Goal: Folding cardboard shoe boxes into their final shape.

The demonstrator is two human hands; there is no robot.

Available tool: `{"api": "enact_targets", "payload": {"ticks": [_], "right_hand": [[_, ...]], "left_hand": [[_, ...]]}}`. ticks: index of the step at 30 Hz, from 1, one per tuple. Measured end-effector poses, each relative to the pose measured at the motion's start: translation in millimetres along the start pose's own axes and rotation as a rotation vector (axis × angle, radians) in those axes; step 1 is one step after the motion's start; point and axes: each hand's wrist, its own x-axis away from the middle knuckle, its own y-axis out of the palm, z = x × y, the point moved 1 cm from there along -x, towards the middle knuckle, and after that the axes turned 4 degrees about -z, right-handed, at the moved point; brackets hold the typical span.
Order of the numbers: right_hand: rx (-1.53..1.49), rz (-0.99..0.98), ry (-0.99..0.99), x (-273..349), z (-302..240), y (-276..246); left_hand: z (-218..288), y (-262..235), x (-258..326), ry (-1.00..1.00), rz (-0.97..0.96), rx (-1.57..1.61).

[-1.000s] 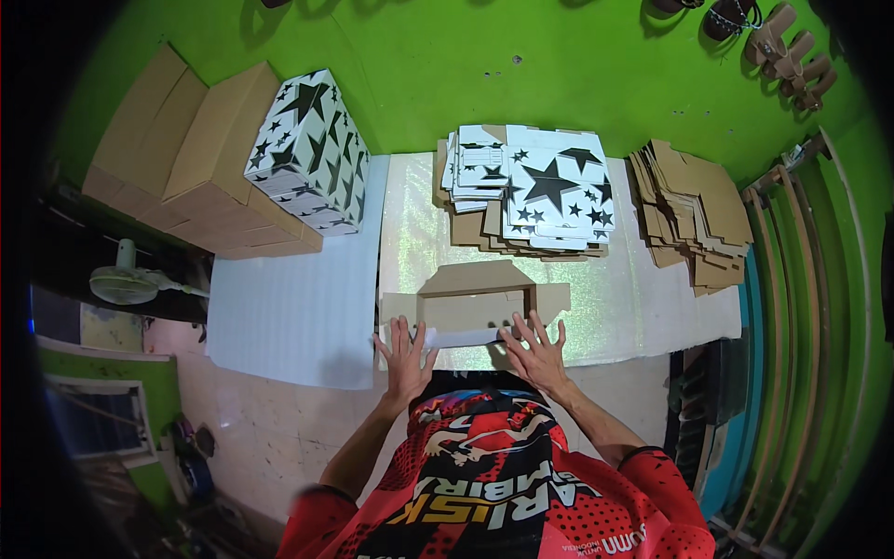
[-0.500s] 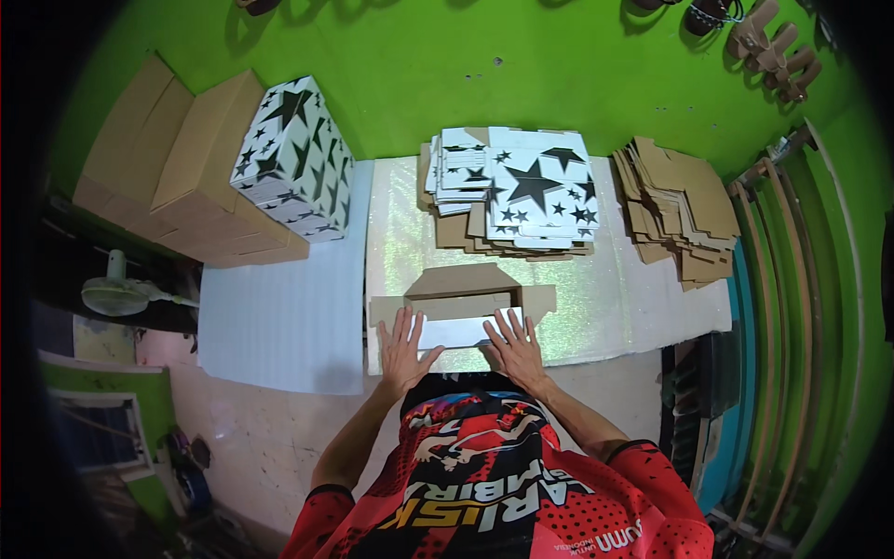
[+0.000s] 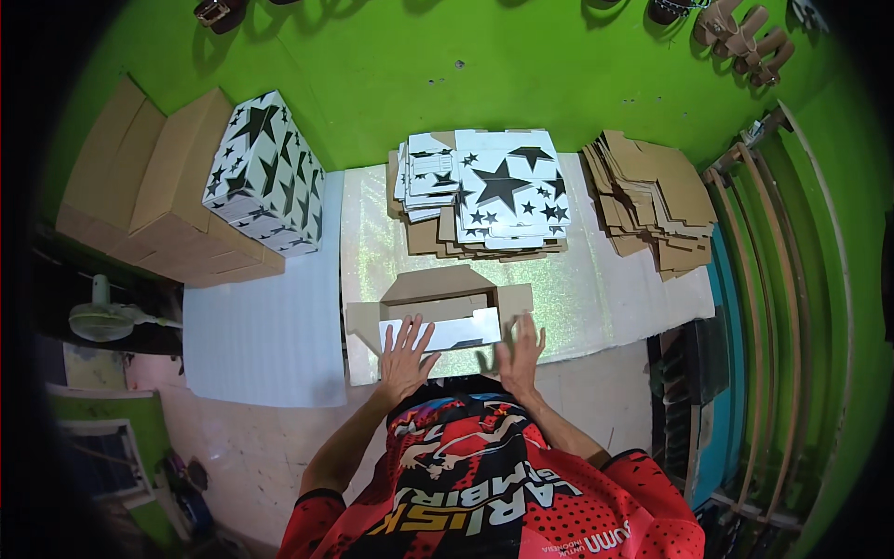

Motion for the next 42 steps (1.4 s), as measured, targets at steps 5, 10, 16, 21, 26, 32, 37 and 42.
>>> {"api": "enact_targets", "payload": {"ticks": [5,10,16,21,26,32,37,42], "right_hand": [[-0.550,-0.043,0.452,-6.1,14.0,0.6],[-0.331,-0.125,0.101,-10.5,4.6,-2.0],[0.165,-0.295,-0.143,-19.8,-11.2,-2.4],[0.308,-0.263,-0.177,-28.3,-12.3,-0.1],[0.291,-0.260,-0.198,-33.0,-19.8,-2.9],[0.221,-0.271,-0.203,-34.7,-17.5,-6.9],[0.145,-0.283,-0.212,-37.1,-17.1,-10.9],[0.161,-0.253,-0.292,-36.5,-18.4,-14.7]], "left_hand": [[1.5,1.3,-3.2,0.000,-0.010,-0.029],[-0.1,5.3,-2.7,-0.009,-0.013,-0.038],[1.6,7.1,-0.8,-0.028,-0.027,-0.043],[2.3,4.4,-1.6,-0.020,-0.014,-0.031],[2.8,5.1,0.2,-0.025,0.005,-0.040],[3.5,0.3,-4.4,-0.008,0.041,-0.075],[0.4,2.6,-5.3,-0.029,0.042,-0.065],[-3.6,-3.3,-3.8,-0.008,0.082,0.067]]}}
